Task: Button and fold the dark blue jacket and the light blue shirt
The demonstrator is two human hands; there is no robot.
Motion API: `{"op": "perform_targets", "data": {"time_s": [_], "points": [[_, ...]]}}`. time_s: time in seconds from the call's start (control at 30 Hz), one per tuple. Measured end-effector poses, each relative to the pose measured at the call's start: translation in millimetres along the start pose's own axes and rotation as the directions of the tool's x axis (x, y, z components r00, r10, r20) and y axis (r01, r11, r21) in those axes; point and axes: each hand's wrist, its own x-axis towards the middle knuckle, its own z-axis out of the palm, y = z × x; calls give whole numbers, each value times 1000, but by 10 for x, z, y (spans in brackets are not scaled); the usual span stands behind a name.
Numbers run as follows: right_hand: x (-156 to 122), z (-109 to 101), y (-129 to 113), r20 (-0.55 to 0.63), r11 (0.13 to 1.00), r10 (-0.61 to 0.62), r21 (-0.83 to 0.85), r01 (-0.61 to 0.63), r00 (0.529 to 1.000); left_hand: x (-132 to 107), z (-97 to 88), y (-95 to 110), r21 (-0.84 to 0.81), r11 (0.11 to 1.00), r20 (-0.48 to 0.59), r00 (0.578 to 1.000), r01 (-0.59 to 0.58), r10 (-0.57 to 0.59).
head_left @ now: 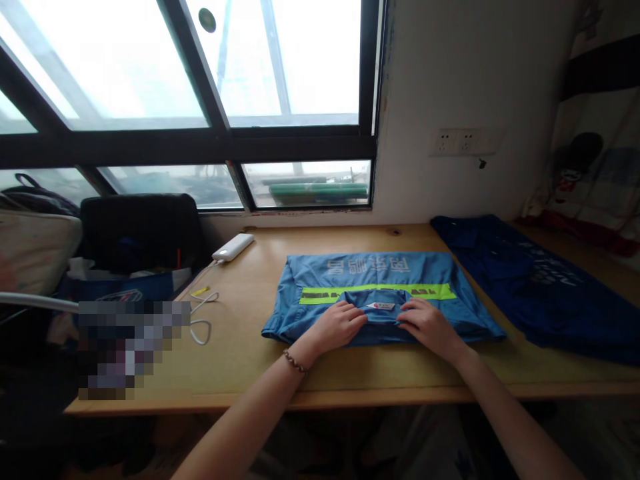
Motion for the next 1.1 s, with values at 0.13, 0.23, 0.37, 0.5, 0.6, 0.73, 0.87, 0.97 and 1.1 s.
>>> {"op": "perform_targets", "data": {"time_s": [0.13,0.23,0.37,0.5,0.6,0.73,0.87,0.97,1.1], "points": [[-33,35,-118,-1,999,-25,-35,25,1000,29,-24,51,74,997,37,999,-34,32],[-35,38,-166,36,997,-20,-71,22,999,59,-35,92,89,995,110,993,-40,30],[-9,11,-186,74,996,-59,-62,64,995,46,-45,94,87,995,139,990,-48,36],[2,36,-190,59,997,-83,-7,83,995,0,-23,67,48,999,132,991,-19,13],[-3,83,-176,75,996,-73,47,70,994,-8,0,61,-21,1000,155,988,-6,9],[-29,135,-126,78,996,-21,92,13,997,8,-40,80,-98,993,128,990,66,-54],[-99,253,-38,115,991,137,-9,-137,984,17,-79,111,-117,988,62,994,100,-93],[-137,349,-2,240,974,227,-72,-216,944,26,-24,116,-145,982,119,987,121,-104],[-132,350,-10,296,971,237,-95,-219,925,41,52,79,-188,970,190,974,157,-121]]}}
